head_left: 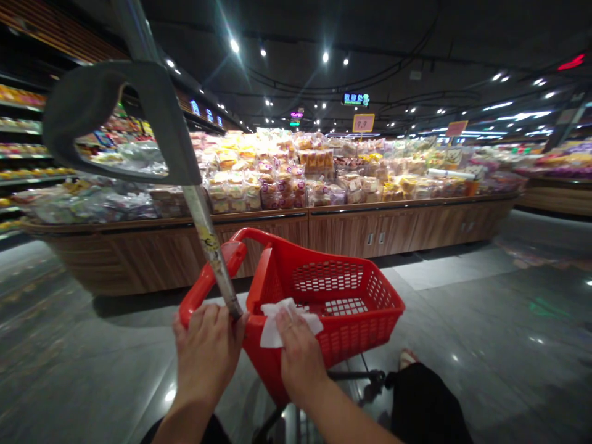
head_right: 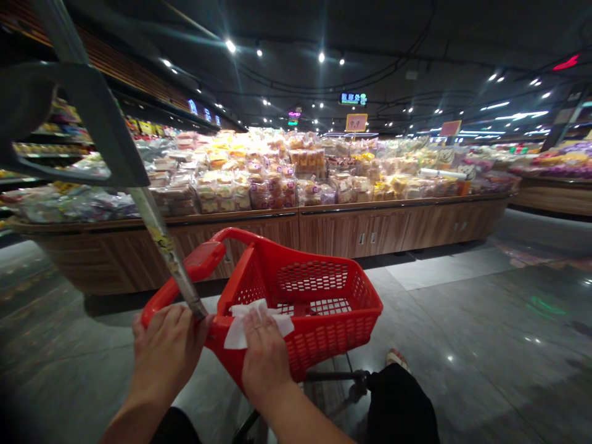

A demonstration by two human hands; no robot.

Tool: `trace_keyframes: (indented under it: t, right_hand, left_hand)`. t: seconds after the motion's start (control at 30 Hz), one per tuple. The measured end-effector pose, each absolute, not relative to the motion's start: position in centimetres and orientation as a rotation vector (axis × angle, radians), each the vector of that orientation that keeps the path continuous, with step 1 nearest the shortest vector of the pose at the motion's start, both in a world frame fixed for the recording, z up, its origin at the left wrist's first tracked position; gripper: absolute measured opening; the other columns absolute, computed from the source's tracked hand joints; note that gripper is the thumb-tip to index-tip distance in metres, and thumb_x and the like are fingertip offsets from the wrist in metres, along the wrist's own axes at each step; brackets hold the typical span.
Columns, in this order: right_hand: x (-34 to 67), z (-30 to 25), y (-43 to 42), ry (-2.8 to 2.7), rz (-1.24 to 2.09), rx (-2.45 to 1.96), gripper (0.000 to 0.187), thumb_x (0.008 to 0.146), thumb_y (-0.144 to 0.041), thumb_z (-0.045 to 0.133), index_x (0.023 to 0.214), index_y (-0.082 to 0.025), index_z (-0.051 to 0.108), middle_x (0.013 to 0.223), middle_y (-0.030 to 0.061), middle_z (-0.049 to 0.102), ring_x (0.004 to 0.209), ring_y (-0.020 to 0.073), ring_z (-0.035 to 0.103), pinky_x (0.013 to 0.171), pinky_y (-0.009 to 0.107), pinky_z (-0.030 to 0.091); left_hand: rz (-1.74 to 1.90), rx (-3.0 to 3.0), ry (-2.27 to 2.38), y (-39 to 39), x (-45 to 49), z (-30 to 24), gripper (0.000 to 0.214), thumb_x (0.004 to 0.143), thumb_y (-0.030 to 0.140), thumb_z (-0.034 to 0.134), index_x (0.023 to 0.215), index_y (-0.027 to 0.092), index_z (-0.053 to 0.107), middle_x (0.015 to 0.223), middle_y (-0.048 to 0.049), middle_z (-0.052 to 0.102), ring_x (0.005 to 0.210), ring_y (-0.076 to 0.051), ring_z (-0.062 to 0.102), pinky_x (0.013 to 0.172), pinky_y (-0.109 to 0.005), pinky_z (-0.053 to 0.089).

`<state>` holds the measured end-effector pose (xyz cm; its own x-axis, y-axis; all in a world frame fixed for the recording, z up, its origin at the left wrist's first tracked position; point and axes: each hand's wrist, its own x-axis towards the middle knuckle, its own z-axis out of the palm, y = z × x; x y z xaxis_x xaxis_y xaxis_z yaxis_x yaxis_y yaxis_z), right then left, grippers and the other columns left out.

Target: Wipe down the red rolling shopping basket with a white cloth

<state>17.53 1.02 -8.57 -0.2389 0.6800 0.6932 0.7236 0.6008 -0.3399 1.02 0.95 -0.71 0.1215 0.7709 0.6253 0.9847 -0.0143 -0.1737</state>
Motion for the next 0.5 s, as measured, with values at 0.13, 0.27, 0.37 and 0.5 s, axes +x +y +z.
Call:
trace_keyframes:
  t: [0.13,0.27,0.37,0.5]
  right_hand:
    - [18.4,-8.2,0.8,-1.991,-0.039,-1.060,0.051,0.086,-0.027,0.049,0.134,-0.012,0.042,0.138,0.0107,0.042,0.132,0.0248,0.031,0.106,0.045,0.034]
    - [22.4,-10.4,1.9,-1.860,-0.080,-1.152,0.035,0.090,-0.018,0.042,0.122,-0.017,0.056,0.125,0.0090,0.057,0.119,0.0224,0.050,0.101,0.045,0.041]
    - [23.5,-10.8,3.1,-1.770,-0.074,-1.153,0.029,0.088,-0.014,0.046,0.110,-0.019,0.065,0.113,0.0081,0.065,0.106,0.0211,0.060,0.096,0.043,0.045]
    - [20.5,-8.7,4.0,-1.792,0.019,-0.986,0.024,0.085,-0.013,0.052,0.102,-0.019,0.068,0.104,0.0054,0.069,0.098,0.0178,0.064,0.092,0.033,0.049]
  left_hand:
    - [-0.496,-1.842,-1.725,1.2,0.8,-0.4,0.028,0.085,0.037,0.035,0.084,0.017,0.055,0.092,-0.0095,0.059,0.104,-0.031,0.048,0.102,-0.058,0.018]
    - [-0.497,-1.852,-1.720,1.4,0.7,-0.3,0.029,0.086,0.037,0.034,0.083,0.017,0.055,0.091,-0.0094,0.059,0.104,-0.030,0.048,0.102,-0.057,0.017]
    - [-0.496,-1.834,-1.716,1.3,0.9,-0.4,0.032,0.086,0.038,0.033,0.084,0.016,0.056,0.092,-0.0105,0.059,0.104,-0.031,0.048,0.103,-0.057,0.016]
    - [-0.488,-1.822,-1.722,1.3,1.1,-0.4,0.032,0.086,0.038,0.033,0.083,0.016,0.056,0.091,-0.0107,0.058,0.104,-0.031,0.048,0.103,-0.057,0.016]
